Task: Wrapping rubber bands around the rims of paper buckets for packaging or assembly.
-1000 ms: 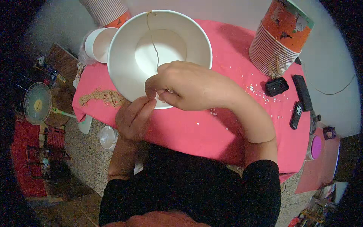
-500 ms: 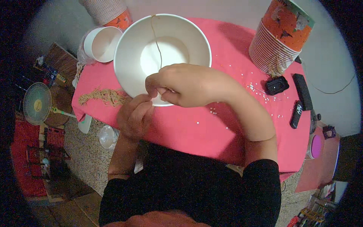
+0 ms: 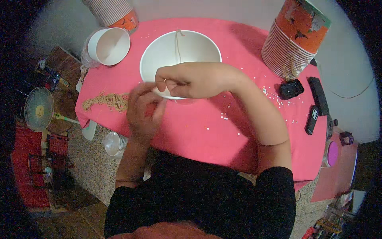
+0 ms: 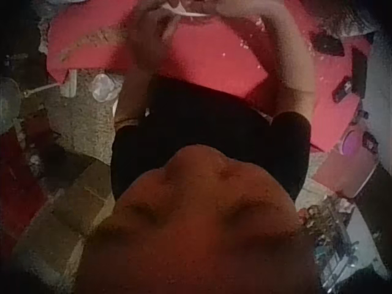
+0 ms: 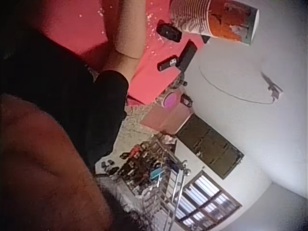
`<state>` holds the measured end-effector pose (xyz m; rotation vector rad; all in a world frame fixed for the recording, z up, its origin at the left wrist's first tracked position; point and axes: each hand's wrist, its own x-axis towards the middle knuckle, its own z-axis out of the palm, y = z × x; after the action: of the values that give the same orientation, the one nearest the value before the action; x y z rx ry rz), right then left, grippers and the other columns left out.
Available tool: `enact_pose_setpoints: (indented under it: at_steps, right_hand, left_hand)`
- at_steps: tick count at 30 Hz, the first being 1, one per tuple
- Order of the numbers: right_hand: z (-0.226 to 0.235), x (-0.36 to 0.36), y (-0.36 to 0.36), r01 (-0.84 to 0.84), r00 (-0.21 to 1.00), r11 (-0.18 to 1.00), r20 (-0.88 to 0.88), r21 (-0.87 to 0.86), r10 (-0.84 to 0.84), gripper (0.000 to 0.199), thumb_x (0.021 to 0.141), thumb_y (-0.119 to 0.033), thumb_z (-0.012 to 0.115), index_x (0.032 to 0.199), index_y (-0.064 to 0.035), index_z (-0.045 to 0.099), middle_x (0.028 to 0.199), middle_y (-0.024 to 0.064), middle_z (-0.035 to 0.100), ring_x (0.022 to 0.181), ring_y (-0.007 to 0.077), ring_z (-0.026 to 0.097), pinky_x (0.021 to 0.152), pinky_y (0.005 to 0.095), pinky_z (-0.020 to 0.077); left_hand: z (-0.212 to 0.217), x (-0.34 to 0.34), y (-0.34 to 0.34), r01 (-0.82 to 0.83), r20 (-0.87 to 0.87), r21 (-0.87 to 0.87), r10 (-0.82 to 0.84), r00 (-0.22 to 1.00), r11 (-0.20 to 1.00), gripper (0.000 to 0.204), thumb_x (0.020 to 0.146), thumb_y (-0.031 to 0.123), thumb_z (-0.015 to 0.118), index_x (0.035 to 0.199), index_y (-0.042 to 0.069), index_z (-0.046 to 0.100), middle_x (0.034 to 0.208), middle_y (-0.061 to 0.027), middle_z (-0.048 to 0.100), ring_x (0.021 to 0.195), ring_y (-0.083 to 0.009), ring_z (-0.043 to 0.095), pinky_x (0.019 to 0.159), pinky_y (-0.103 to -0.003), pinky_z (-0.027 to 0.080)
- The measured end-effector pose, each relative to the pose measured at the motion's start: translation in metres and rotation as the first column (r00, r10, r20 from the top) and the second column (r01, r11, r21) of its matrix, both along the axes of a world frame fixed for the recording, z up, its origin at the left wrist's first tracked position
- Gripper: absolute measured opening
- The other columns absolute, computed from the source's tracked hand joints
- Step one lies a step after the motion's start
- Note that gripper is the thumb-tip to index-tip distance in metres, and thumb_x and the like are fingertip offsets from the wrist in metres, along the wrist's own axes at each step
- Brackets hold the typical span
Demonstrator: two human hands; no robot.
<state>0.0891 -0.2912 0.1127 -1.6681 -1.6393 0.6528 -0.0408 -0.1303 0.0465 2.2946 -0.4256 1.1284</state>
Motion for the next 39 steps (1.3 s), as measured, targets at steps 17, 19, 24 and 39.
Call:
enact_pose_setpoints:
  at_steps: [17,19,24,39]
  right_hand:
    - [0.002,0.006,-0.002,0.082,0.996,0.996,-0.029,-0.025,-0.083,0.03,0.086,0.0,0.051,0.115,-0.006,0.047,0.071,-0.0013,0.046,0.068,0.0104,0.045,0.063,0.0249,0.0384]
    - [0.004,0.006,-0.002,0.075,0.996,0.996,-0.038,-0.043,-0.077,0.03,0.086,0.0,0.051,0.115,-0.0058,0.047,0.072,-0.0013,0.047,0.069,0.0102,0.045,0.064,0.0247,0.0387]
    - [0.005,0.005,-0.002,0.109,0.994,0.993,0.025,-0.049,-0.108,0.029,0.086,-0.001,0.05,0.115,-0.0045,0.049,0.076,-0.0007,0.05,0.072,0.0088,0.048,0.066,0.0235,0.0402]
    - [0.017,0.004,-0.01,0.28,0.94,0.946,-0.246,0.165,-0.235,0.011,0.093,-0.009,0.055,0.099,-0.0009,0.059,0.083,-0.003,0.051,0.077,0.0052,0.048,0.071,0.0208,0.0407]
  left_hand:
    - [-0.008,0.01,-0.017,-0.103,0.096,-0.043,0.107,0.99,0.994,0.034,0.064,0.011,0.084,0.089,0.006,0.062,0.125,-0.0139,0.048,0.09,-0.0221,0.06,0.072,-0.032,0.053]
    - [-0.008,0.011,-0.018,-0.104,0.089,-0.063,0.109,0.99,0.993,0.03,0.065,0.006,0.082,0.087,0.005,0.061,0.122,-0.0122,0.05,0.083,-0.0207,0.06,0.068,-0.032,0.053]
    - [-0.003,0.013,-0.019,-0.1,0.148,-0.008,0.1,0.984,0.995,0.026,0.065,-0.001,0.076,0.085,0.004,0.06,0.115,-0.0117,0.054,0.077,-0.0205,0.06,0.066,-0.033,0.052]
    - [0.019,0.007,0.023,0.025,0.138,-0.423,0.037,0.99,0.906,0.016,0.079,-0.003,0.067,0.088,0.002,0.056,0.1,-0.013,0.062,0.072,-0.018,0.062,0.061,-0.03,0.051]
